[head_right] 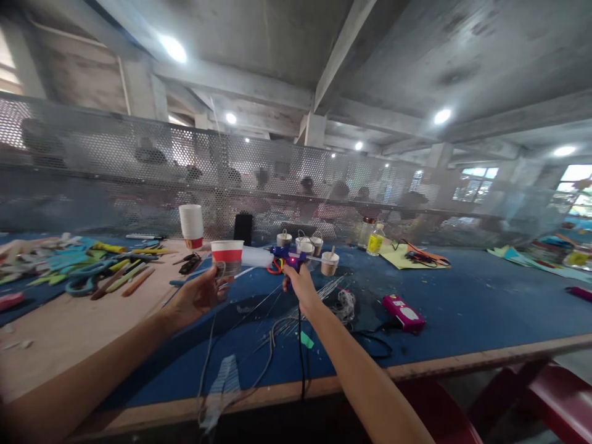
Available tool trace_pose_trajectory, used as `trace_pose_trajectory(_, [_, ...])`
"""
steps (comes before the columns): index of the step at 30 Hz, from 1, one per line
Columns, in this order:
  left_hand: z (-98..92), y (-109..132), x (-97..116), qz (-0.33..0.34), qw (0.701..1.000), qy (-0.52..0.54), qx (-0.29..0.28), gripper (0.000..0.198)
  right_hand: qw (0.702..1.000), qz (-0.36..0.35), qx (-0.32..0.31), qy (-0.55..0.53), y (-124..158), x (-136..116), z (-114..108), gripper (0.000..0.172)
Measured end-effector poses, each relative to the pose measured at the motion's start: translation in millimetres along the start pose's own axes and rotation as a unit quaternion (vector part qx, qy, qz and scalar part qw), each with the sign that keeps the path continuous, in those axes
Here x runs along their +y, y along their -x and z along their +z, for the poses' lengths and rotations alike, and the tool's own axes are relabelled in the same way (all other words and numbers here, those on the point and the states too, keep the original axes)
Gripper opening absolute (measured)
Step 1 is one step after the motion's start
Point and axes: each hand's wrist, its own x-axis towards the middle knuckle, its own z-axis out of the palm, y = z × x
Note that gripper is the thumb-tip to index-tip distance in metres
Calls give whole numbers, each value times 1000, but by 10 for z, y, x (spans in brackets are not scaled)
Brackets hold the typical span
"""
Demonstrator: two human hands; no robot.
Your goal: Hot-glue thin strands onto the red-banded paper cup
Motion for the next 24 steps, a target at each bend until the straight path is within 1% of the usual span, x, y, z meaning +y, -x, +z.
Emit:
trace_pose_trajectory(2, [-27, -17, -5, 1, 1000, 0, 3, 11, 998, 14, -3, 63, -44, 69, -39, 32])
trace_pose_trajectory(4, [-33, -25, -7, 6, 1000, 5, 0, 12, 991, 19, -21, 133, -75, 128, -76, 33])
trace_pose_trajectory(7, [-15, -21, -7, 5, 1000, 12, -12, 19, 968, 3, -54, 243, -111, 210, -115, 36])
trace_pose_trajectory(10, [21, -4, -4, -2, 1000, 10, -14, 23, 944, -20, -59, 323, -149, 281, -133, 36])
trace_pose_trajectory(13, [63, 18, 5, 0, 1000, 7, -18, 22, 926, -26, -44, 373, -171, 329, -145, 38])
trace_pose_trajectory(17, [96, 38, 12, 2, 1000, -13, -24, 16, 899, -41, -13, 436, -130, 361, -158, 26])
trace_pose_trajectory(20, [86, 36, 0, 19, 999, -32, -18, 14, 877, -48, 3, 478, -72, 358, -162, 22])
trace_pose_trajectory(21, [77, 30, -9, 26, 999, -40, -17, 15, 864, -62, 13, 500, -58, 342, -158, 22])
trace_pose_trajectory(23, [57, 10, -32, 39, 998, -56, -16, 20, 833, -110, 44, 541, -43, 280, -123, 22])
trace_pose_trajectory(24, [49, -4, -45, 44, 997, -66, -14, 23, 824, -138, 53, 547, -42, 234, -85, 22])
